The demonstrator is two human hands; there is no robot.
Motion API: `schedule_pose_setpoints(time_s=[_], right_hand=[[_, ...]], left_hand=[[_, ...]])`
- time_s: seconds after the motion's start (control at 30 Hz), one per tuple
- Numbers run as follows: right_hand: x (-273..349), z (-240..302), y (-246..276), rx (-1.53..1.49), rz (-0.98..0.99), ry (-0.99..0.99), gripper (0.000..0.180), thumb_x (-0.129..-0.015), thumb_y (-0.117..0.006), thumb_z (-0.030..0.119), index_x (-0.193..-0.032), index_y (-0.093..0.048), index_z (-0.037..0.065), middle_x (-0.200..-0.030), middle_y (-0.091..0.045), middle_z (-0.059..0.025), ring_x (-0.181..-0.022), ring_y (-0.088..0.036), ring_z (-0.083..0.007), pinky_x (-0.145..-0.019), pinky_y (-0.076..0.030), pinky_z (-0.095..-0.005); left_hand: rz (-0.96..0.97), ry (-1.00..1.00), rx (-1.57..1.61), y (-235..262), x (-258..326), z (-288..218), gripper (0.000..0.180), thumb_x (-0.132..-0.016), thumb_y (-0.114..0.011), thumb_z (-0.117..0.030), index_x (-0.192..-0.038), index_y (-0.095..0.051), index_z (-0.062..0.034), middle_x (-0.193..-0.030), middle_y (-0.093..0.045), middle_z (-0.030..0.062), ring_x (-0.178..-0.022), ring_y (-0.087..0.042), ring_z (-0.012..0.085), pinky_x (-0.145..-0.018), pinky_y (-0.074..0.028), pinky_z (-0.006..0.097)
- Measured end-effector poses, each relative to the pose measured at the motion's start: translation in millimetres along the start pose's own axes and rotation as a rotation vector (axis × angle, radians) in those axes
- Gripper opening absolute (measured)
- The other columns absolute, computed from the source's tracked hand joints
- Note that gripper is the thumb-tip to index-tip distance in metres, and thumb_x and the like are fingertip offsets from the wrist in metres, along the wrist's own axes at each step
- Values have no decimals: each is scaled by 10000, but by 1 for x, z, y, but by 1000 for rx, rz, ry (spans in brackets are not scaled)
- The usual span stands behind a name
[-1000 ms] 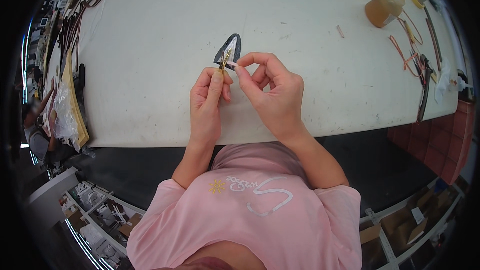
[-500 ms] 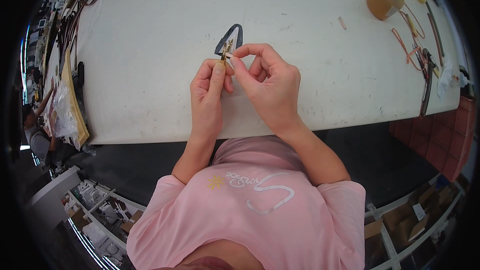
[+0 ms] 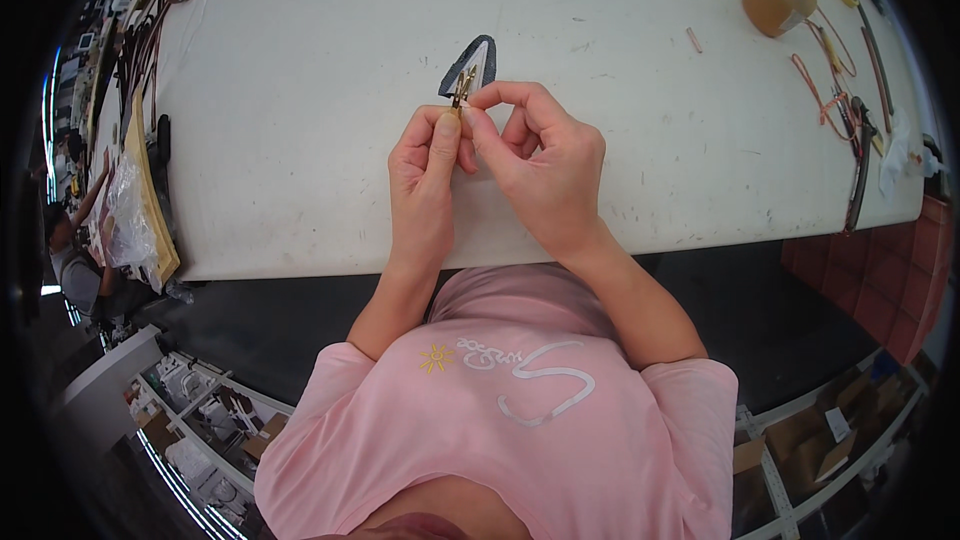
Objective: Applying glue to and assembling small leather and hardware components at a workbench.
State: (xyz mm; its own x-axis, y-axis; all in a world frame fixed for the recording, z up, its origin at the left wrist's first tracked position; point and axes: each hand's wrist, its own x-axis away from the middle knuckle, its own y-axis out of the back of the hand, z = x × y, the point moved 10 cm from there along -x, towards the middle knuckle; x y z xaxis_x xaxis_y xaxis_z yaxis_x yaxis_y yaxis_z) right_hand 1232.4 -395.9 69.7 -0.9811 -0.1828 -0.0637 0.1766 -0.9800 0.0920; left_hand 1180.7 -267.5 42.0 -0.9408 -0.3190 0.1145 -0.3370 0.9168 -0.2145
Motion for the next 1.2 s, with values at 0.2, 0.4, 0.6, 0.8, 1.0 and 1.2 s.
schedule_pose_setpoints(time_s=[0.2,0.4,0.6,0.8,1.0,1.2], right_hand=[[-2,12,0,157,9,200,151,-860,-729,1,-1008,-705,18,-594,-449,88,-532,-349,19,-473,-245,-184],[-3,22,0,253,31,295,150,-845,-738,-6,-989,-713,28,-586,-442,80,-519,-344,10,-460,-250,-196],[-4,21,-2,232,65,293,146,-845,-739,-6,-984,-714,32,-602,-451,69,-522,-355,-2,-459,-263,-201],[-7,25,0,291,63,283,129,-800,-778,69,-900,-712,117,-523,-482,37,-482,-414,-89,-450,-334,-272],[-8,22,0,283,113,285,133,-835,-748,31,-956,-708,70,-565,-462,48,-508,-393,-44,-457,-310,-232],[-9,20,-3,287,142,274,139,-872,-715,-1,-1007,-708,28,-603,-458,67,-533,-377,0,-469,-295,-192]], left_hand=[[11,-22,20,1,-1,1,218,-1057,-512,-205,-943,-607,-45,-734,-504,-45,-680,-433,28,-616,-344,197],[32,-36,32,-1,-2,0,222,-1058,-506,-205,-926,-598,-52,-745,-507,-45,-694,-440,30,-630,-352,197],[35,2,-14,3,1,0,240,-1064,-495,-236,-922,-588,-67,-759,-516,-45,-719,-441,41,-692,-362,205],[61,6,19,-1,2,0,236,-1066,-486,-228,-927,-587,-67,-776,-522,-40,-728,-449,45,-700,-371,211],[78,-12,42,-2,0,0,231,-1061,-496,-207,-932,-592,-41,-811,-545,-30,-721,-479,48,-671,-393,213],[82,-4,37,0,-1,1,227,-1064,-485,-202,-943,-589,-41,-818,-555,-28,-723,-483,50,-676,-398,212]])
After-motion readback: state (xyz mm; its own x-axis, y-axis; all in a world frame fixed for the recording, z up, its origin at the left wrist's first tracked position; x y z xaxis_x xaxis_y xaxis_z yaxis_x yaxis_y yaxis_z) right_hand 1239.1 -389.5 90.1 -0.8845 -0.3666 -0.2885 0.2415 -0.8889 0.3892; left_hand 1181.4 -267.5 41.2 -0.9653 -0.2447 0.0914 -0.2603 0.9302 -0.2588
